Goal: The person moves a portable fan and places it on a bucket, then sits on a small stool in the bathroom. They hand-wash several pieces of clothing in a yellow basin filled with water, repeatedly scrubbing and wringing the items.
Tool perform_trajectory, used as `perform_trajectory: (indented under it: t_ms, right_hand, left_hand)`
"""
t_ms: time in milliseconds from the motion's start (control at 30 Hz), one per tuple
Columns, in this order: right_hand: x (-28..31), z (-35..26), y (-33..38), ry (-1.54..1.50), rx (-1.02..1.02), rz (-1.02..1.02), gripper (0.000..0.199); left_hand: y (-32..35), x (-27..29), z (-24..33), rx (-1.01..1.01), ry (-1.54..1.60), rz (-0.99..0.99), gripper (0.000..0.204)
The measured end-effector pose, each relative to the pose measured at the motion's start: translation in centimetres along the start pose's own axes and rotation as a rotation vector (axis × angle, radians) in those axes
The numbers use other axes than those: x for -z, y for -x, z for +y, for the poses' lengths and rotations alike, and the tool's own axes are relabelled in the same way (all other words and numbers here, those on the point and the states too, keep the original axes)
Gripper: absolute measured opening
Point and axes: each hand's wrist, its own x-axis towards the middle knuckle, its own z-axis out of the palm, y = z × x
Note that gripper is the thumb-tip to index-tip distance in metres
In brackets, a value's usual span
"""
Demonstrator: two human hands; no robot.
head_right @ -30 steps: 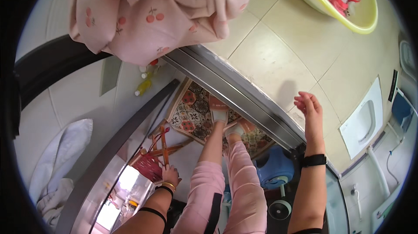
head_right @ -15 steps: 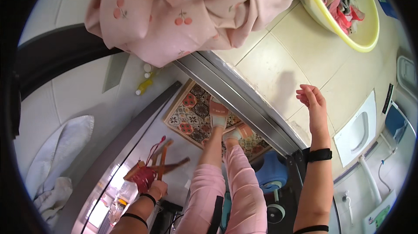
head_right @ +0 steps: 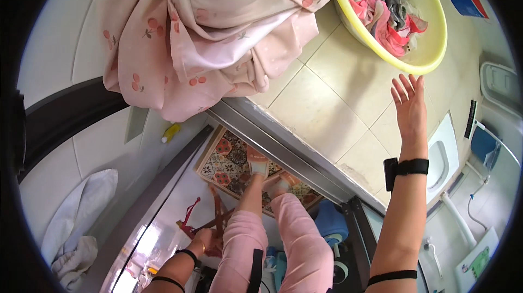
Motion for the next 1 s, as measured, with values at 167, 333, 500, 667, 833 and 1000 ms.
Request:
perform_trajectory:
  t_ms: [167, 333, 500, 667, 833, 1000]
  right_hand:
    - [0.3, 0.3, -2.7, -0.132, -0.071, 0.037, 0.056]
    - [1.6, 0.8, -5.4, -0.269, -0.046, 0.058, 0.039]
    - [1.3, 1.4, -6.0, -0.350, -0.050, -0.012, 0.022]
    - [2.2, 3.2, -3.9, -0.344, -0.049, 0.016, 0.019]
    - [-1.1, 6.2, 4.0, -0.322, -0.131, 0.190, 0.027]
    - [1.2, 8.5, 10.8, -0.350, -0.293, 0.341, 0.028]
  left_hand:
    - [-4.8, 2.9, 3.8, -0.081, 0.181, 0.080, 0.033]
    - [-3.9, 8.1, 6.1, 0.123, 0.723, -0.129, 0.025]
    - [-6.7, 1.8, 0.5, 0.014, 0.765, -0.060, 0.027]
    - [-8.2, 4.4, 2.3, -0.011, 0.568, -0.118, 0.032]
    - [-8.6, 5.0, -1.1, -0.148, 0.018, -0.018, 0.041]
    - [-5.6, 19.1, 11.0, -0.335, 0.346, 0.371, 0.034]
